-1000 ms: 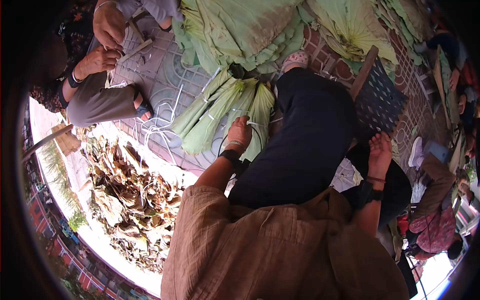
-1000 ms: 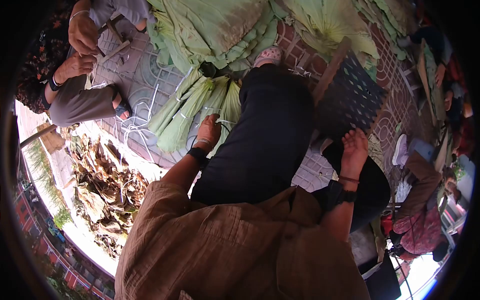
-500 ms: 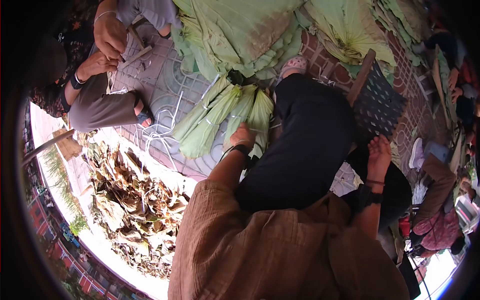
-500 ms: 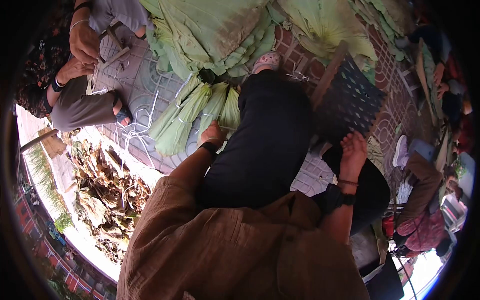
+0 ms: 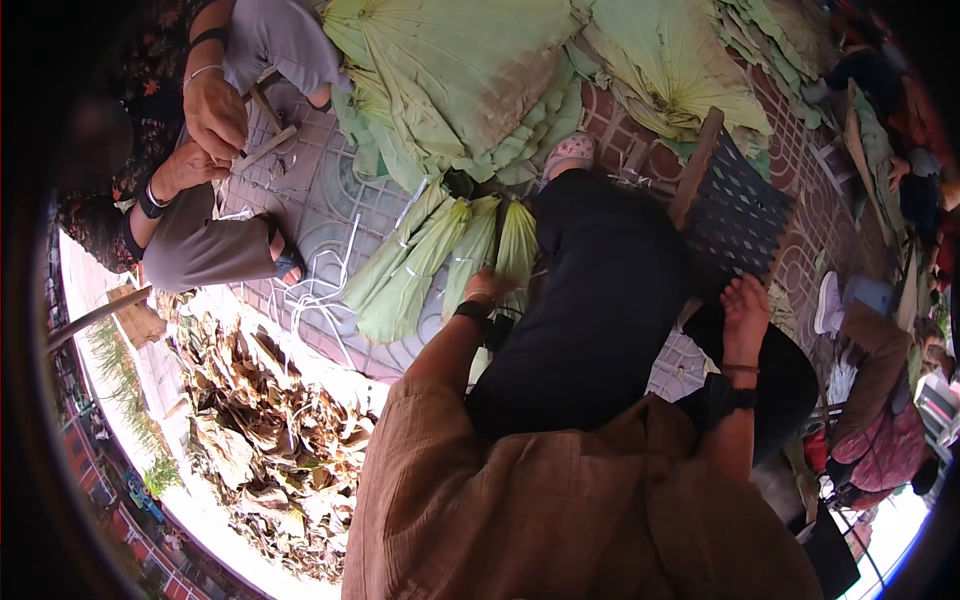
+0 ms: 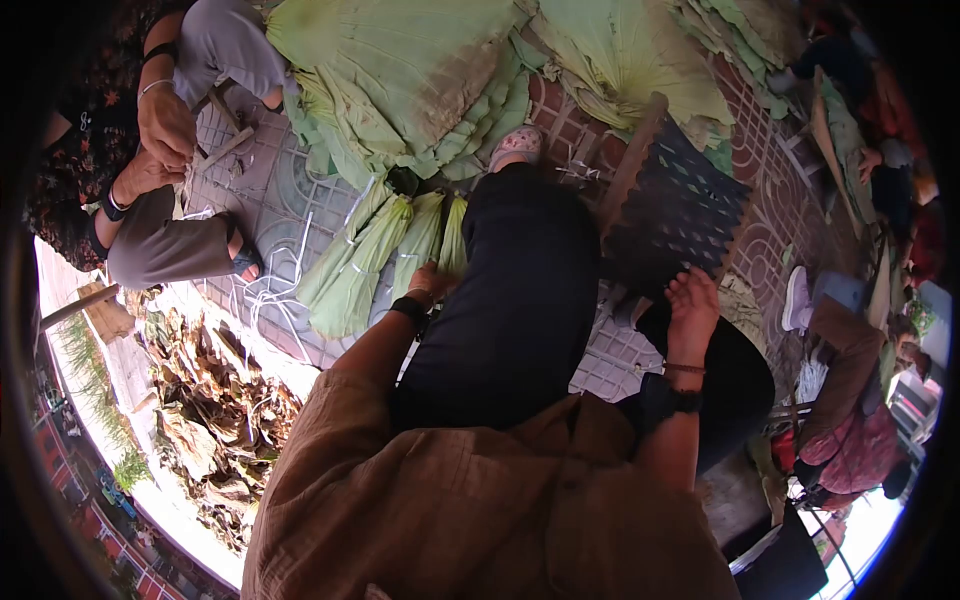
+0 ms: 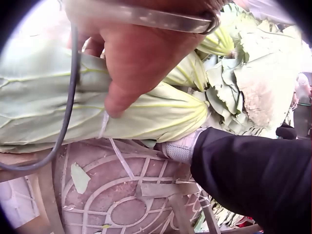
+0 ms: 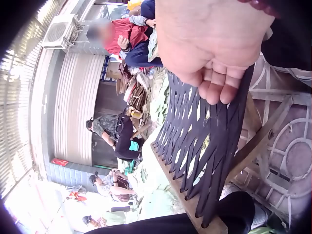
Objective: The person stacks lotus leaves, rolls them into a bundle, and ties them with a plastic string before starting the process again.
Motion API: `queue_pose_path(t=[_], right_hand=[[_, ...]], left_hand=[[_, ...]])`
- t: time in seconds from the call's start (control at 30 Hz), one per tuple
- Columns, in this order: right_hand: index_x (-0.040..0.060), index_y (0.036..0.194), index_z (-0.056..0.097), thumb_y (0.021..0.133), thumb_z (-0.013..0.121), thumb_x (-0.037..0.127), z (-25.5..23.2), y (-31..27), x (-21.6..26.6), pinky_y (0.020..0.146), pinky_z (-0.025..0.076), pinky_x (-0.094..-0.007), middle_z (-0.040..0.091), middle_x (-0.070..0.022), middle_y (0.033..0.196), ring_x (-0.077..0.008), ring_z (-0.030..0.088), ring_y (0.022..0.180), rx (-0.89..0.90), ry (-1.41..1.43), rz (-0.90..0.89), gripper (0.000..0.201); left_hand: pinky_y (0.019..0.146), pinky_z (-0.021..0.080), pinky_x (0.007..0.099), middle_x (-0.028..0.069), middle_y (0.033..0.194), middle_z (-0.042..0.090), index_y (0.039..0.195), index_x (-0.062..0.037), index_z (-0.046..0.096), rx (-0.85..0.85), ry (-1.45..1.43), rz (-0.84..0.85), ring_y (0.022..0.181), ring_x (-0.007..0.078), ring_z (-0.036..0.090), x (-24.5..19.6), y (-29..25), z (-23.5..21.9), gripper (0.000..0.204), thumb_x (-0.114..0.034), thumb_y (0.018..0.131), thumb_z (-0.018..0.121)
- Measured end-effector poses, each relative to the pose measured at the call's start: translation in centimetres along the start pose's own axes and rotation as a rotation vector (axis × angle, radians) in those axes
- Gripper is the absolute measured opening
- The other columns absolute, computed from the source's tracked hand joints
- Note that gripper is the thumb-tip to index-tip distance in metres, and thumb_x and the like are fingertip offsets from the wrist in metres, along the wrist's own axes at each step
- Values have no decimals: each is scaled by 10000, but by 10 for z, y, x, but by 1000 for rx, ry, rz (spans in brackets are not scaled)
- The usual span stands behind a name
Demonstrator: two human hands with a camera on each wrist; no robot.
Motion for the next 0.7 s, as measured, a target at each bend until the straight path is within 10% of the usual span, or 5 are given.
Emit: queue_pose_path(t=[0.1, 0.23, 0.57, 0.7], right_hand=[[21, 1046, 529, 868, 536, 110, 2, -3, 3, 688, 498, -298, 594, -77, 856, -173, 584, 763, -2, 3, -15, 199], [19, 1047, 529, 872, 527, 105, -3, 2, -3, 686, 498, -302, 592, -88, 878, -180, 587, 767, 31, 78, -7, 195], [33, 1031, 528, 878, 500, 95, 0, -8, 2, 669, 509, -324, 599, -91, 862, -192, 596, 744, 45, 104, -31, 168], [36, 1017, 538, 874, 508, 101, 3, -10, 6, 638, 513, -319, 605, -84, 841, -182, 599, 720, 32, 122, -44, 160]], left_hand=[[747, 480, 309, 120, 958, 642, 1076, -23, 563, -91, -216, 65, 830, 217, 622, -2, -4, -9, 601, -318, 589, 756], [788, 471, 299, 104, 1045, 613, 1134, 5, 534, -25, -589, 195, 910, 181, 593, -9, -1, -36, 511, -63, 666, 730], [692, 499, 292, 37, 912, 643, 1010, -64, 601, -198, -941, 493, 787, 146, 615, -29, -36, -152, 295, -45, 735, 709], [699, 492, 268, 33, 889, 644, 983, -48, 613, -287, -926, 529, 758, 130, 602, -82, -132, -214, 284, -38, 720, 721]])
Point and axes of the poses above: each hand's wrist, its own y-axis towards the middle knuckle, its own z-axis out of the palm, x = y × z, the point moved 3 cm from there along y, towards the middle knuckle
